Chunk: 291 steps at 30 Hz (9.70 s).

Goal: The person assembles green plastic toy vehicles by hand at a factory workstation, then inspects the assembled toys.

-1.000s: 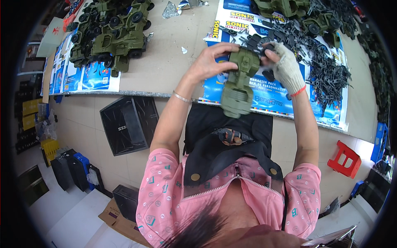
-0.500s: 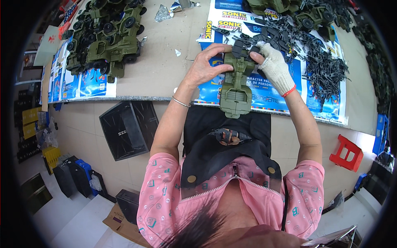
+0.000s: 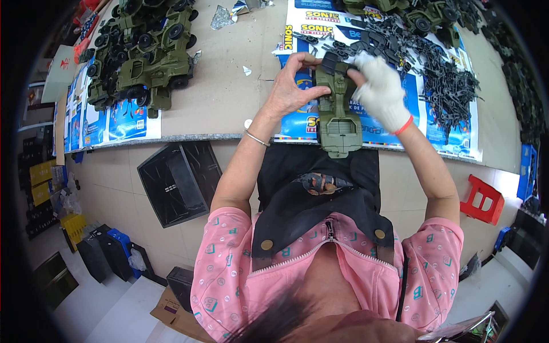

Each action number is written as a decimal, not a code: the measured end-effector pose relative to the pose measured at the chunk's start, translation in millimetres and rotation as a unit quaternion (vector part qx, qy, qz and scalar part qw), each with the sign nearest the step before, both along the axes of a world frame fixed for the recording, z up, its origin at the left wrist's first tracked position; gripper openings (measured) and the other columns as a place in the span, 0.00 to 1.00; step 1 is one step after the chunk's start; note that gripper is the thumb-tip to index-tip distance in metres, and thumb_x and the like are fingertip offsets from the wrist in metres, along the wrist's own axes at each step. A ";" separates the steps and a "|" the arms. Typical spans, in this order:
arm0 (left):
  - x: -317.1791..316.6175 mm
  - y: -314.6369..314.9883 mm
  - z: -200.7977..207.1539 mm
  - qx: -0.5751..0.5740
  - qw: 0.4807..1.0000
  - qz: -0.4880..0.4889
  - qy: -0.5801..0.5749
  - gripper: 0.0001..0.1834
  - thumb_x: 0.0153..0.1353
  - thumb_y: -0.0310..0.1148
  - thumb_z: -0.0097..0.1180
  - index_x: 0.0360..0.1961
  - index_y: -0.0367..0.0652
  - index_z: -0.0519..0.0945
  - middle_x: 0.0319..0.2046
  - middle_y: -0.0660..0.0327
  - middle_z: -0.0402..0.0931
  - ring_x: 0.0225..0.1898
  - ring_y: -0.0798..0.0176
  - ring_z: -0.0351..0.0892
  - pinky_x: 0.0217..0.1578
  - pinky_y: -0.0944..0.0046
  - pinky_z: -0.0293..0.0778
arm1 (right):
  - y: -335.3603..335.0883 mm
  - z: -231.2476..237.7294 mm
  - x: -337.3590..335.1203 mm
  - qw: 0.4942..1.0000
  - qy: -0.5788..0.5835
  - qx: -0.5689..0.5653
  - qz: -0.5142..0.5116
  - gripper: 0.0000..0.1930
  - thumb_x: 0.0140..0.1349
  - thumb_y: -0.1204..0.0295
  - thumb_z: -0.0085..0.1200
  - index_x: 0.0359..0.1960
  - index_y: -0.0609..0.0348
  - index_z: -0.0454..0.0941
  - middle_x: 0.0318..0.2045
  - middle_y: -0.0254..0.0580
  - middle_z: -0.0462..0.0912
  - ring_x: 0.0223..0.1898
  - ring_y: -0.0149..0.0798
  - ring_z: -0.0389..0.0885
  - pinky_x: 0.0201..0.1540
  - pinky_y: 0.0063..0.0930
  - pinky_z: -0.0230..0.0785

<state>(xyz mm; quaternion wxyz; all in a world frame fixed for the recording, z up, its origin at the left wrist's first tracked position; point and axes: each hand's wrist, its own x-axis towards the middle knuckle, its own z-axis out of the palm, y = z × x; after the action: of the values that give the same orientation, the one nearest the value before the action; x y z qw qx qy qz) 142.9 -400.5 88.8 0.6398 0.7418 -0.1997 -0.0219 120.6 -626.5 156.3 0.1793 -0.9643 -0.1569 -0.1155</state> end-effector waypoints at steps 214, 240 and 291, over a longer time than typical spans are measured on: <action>14.8 21.0 61.4 0.204 0.944 0.076 -0.249 0.19 0.69 0.34 0.60 0.58 0.37 0.79 0.54 0.53 0.82 0.56 0.54 0.82 0.55 0.57 0.80 | -28.2 11.9 -22.7 0.818 0.174 0.545 -0.061 0.12 0.73 0.66 0.53 0.45 0.64 0.79 0.34 0.39 0.80 0.33 0.28 0.75 0.37 0.23 0.70; 37.9 12.8 -3.3 0.008 0.998 0.039 -0.056 0.19 0.58 0.27 0.71 0.48 0.37 0.79 0.59 0.53 0.80 0.61 0.54 0.79 0.62 0.56 0.73 | 28.6 12.1 36.6 0.996 -0.038 -0.074 0.031 0.06 0.54 0.72 0.62 0.33 0.57 0.82 0.33 0.53 0.84 0.38 0.57 0.84 0.41 0.49 0.77; -18.4 -9.4 -4.8 0.112 0.950 0.101 -0.273 0.39 0.44 0.32 0.78 0.57 0.34 0.74 0.57 0.46 0.72 0.57 0.41 0.74 0.59 0.49 0.72 | 19.8 32.0 -12.7 0.831 0.341 0.422 -0.126 0.20 0.70 0.59 0.59 0.50 0.67 0.80 0.33 0.43 0.86 0.32 0.28 0.83 0.38 0.26 0.77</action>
<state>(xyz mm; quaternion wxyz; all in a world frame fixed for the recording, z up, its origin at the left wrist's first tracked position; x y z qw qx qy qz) 124.5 -409.9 83.9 0.4729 0.8026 -0.2864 0.2240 107.9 -606.8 188.3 0.5945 -0.7847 0.1005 0.1442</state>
